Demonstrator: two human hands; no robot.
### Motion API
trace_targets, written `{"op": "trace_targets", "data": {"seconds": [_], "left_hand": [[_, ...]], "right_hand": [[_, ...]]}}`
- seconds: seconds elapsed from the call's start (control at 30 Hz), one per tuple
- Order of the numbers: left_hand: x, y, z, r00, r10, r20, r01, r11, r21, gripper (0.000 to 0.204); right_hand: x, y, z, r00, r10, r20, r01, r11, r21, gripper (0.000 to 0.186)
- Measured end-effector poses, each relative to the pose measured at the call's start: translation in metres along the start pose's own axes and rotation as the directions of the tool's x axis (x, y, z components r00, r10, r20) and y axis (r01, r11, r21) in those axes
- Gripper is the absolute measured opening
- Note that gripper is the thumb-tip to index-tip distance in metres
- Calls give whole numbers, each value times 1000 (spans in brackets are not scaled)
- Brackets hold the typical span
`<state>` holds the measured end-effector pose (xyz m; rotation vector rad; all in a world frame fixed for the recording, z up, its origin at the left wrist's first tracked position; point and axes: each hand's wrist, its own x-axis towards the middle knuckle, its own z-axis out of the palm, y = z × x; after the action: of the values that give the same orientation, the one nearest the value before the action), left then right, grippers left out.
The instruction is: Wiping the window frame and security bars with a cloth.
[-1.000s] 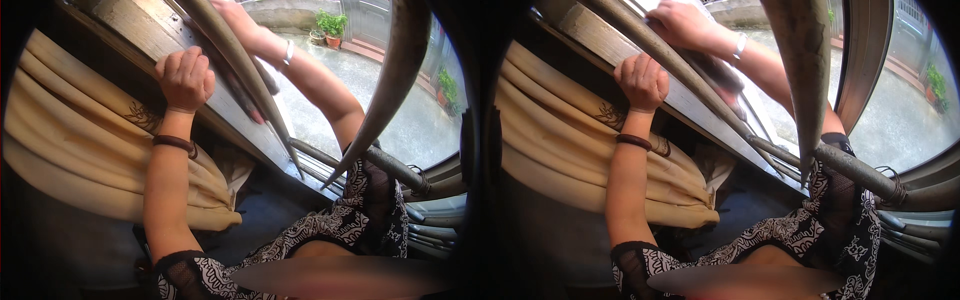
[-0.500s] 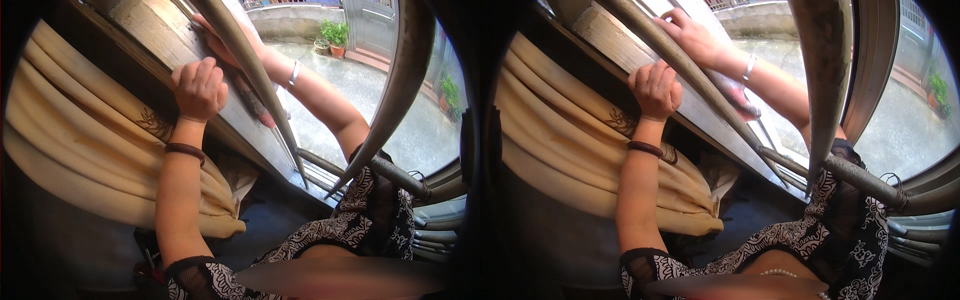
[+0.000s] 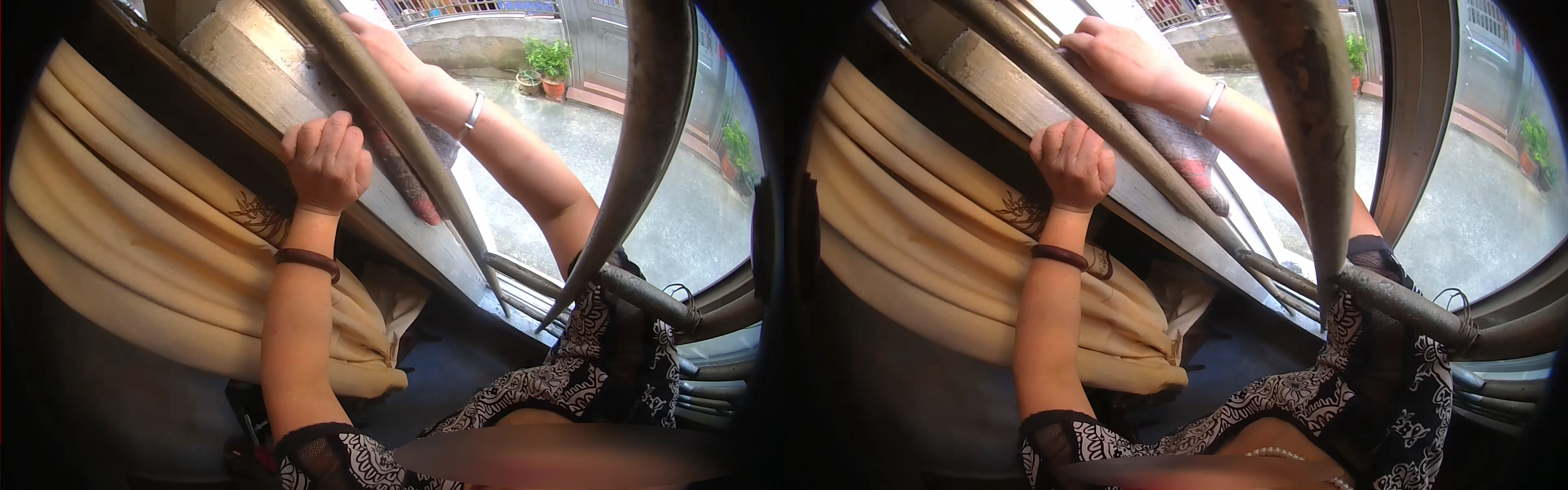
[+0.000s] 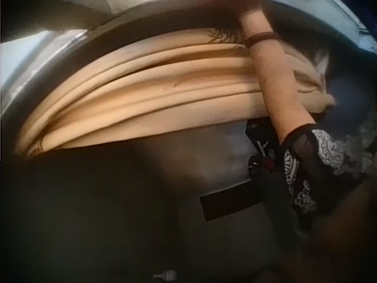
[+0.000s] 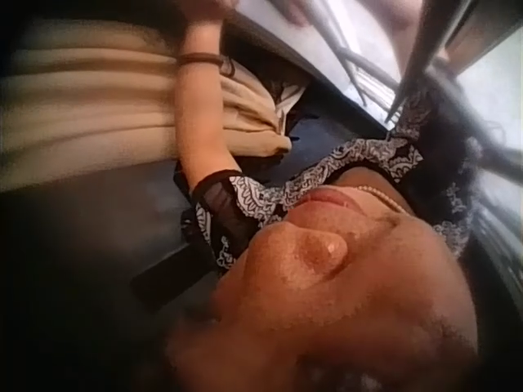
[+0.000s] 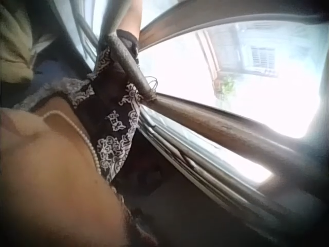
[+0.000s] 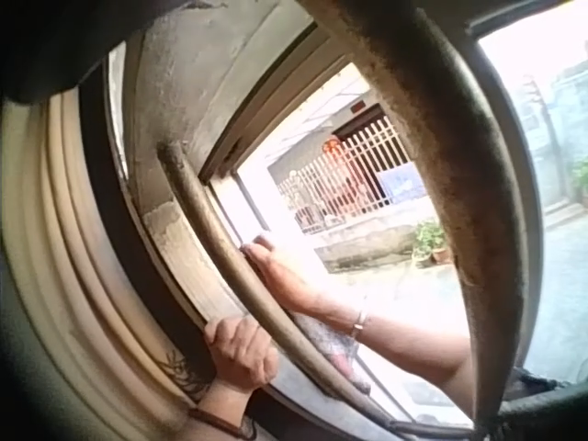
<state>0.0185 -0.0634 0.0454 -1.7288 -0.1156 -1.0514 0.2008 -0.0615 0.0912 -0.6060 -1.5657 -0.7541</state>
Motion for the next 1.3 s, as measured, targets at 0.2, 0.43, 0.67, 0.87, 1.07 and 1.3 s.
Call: {"op": "trace_targets", "data": {"seconds": [0.2,0.43,0.67,0.87,1.07,1.3], "left_hand": [[-2,4,-5,1000,-16,19,17,999,-28,8],[2,2,-5,1000,7,20,-7,1000,9,11],[-6,6,-3,999,4,33,-4,1000,6,12],[-14,4,11,1000,18,-19,-19,1000,-12,11],[-23,-2,14,1000,13,-17,-12,1000,4,12],[-30,-4,22,999,12,-48,-11,1000,7,7]], "right_hand": [[-85,5,17,1000,1,3,-1,999,39,29],[-151,-9,1,974,184,134,-207,962,181,28],[-73,3,2,993,100,56,-109,977,186,22],[-21,12,12,1000,13,-8,-13,999,41,24],[-166,12,49,993,116,31,-114,991,-66,33],[-286,3,48,945,288,154,-297,954,40,28]]}}
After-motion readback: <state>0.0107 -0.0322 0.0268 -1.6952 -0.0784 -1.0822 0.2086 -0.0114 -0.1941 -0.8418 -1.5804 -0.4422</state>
